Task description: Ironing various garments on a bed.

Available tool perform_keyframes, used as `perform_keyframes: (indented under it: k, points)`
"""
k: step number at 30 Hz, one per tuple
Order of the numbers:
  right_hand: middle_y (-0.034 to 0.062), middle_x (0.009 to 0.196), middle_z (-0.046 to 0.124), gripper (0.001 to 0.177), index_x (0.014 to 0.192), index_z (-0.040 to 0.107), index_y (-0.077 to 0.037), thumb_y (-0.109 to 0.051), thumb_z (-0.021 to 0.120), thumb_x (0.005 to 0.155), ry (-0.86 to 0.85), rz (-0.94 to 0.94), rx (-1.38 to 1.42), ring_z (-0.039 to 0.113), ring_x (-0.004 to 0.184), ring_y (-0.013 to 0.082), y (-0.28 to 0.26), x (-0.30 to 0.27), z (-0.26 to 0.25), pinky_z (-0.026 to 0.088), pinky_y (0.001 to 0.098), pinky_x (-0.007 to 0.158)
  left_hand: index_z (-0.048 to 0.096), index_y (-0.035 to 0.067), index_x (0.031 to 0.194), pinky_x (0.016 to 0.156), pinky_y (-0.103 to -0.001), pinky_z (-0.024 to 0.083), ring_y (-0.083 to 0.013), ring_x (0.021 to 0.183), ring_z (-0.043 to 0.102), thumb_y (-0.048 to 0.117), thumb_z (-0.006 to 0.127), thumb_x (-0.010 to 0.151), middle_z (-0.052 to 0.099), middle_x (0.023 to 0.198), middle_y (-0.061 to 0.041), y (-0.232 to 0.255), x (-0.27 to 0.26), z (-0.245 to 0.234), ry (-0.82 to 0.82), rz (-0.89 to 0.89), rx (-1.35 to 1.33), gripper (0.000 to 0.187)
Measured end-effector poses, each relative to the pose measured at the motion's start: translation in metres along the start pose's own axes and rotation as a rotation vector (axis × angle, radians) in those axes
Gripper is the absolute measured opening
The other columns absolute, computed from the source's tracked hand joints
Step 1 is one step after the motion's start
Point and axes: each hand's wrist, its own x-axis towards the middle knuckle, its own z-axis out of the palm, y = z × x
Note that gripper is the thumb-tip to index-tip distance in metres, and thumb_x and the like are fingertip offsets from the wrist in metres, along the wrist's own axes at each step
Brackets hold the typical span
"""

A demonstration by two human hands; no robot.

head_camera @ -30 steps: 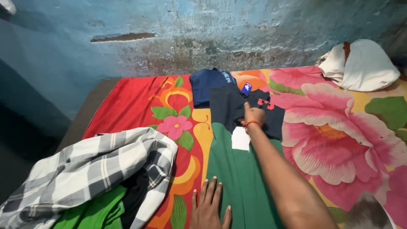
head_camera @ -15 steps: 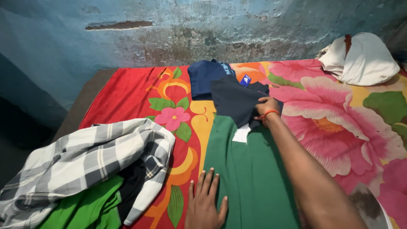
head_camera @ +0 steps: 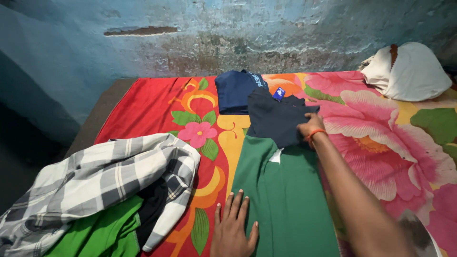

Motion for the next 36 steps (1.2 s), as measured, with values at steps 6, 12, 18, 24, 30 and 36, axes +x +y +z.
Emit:
perform_keyframes:
  k: [6, 12, 18, 24, 30, 36]
  points:
    - [0.0231, 0.140, 0.054, 0.076, 0.143, 0.057, -0.009, -0.008, 0.076, 0.069, -0.036, -0.186, -0.279, 0.060, 0.123, 0.0394, 0.065, 0.039, 0.028, 0.053, 0.0412, 0.102, 0.044, 0.006, 0.146, 0.115, -0.061, 0.016, -0.0331, 0.149, 0.025, 0.038, 0.066, 0.086, 0.033, 0.164, -0.013, -0.007, -0.004, 0.008, 0.034, 0.036, 0.002, 0.072]
    - [0.0193, 0.130, 0.063, 0.054, 0.128, 0.069, -0.008, -0.013, 0.074, 0.074, 0.201, -0.517, -0.265, 0.064, 0.116, 0.0384, -0.009, 0.005, 0.021, 0.052, 0.0447, 0.100, 0.044, 0.006, 0.146, 0.115, -0.061, 0.016, -0.0349, 0.153, 0.026, 0.038, 0.067, 0.085, 0.033, 0.164, -0.013, -0.003, -0.002, 0.005, 0.064, 0.034, 0.016, 0.073]
    - [0.0221, 0.122, 0.069, 0.059, 0.133, 0.065, -0.010, -0.025, 0.080, 0.078, -0.208, -0.917, -0.232, 0.066, 0.113, 0.0383, -0.090, -0.048, 0.083, 0.052, 0.0440, 0.097, 0.045, 0.008, 0.147, 0.115, -0.060, 0.018, -0.0315, 0.149, 0.026, 0.039, 0.065, 0.086, 0.033, 0.160, -0.011, -0.003, -0.002, 0.003, 0.080, 0.026, 0.030, 0.070]
    - [0.0115, 0.112, 0.078, 0.028, 0.115, 0.076, -0.014, -0.025, 0.071, 0.089, -0.250, -0.706, -0.292, 0.073, 0.108, 0.0306, -0.071, -0.089, 0.092, 0.057, 0.0417, 0.097, 0.043, 0.006, 0.147, 0.115, -0.062, 0.016, -0.0353, 0.153, 0.025, 0.041, 0.066, 0.085, 0.032, 0.165, -0.014, -0.015, 0.001, 0.020, 0.028, 0.047, 0.046, 0.075]
    - [0.0111, 0.125, 0.067, 0.037, 0.122, 0.068, -0.014, -0.021, 0.076, 0.086, 0.083, -0.691, -0.227, 0.065, 0.117, 0.0335, -0.083, -0.033, 0.091, 0.053, 0.0452, 0.096, 0.046, 0.009, 0.147, 0.113, -0.064, 0.015, -0.0337, 0.154, 0.025, 0.046, 0.069, 0.080, 0.032, 0.165, -0.013, -0.039, 0.006, 0.059, 0.048, 0.046, 0.028, 0.080]
    - [0.0134, 0.131, 0.063, 0.049, 0.127, 0.064, -0.012, -0.024, 0.081, 0.082, 0.140, -0.677, -0.182, 0.062, 0.116, 0.0371, -0.126, 0.004, 0.104, 0.052, 0.0472, 0.093, 0.055, 0.017, 0.143, 0.111, -0.068, 0.021, -0.0293, 0.149, 0.034, 0.063, 0.064, 0.076, 0.040, 0.157, -0.008, -0.078, 0.009, 0.130, 0.216, 0.106, 0.167, 0.082]
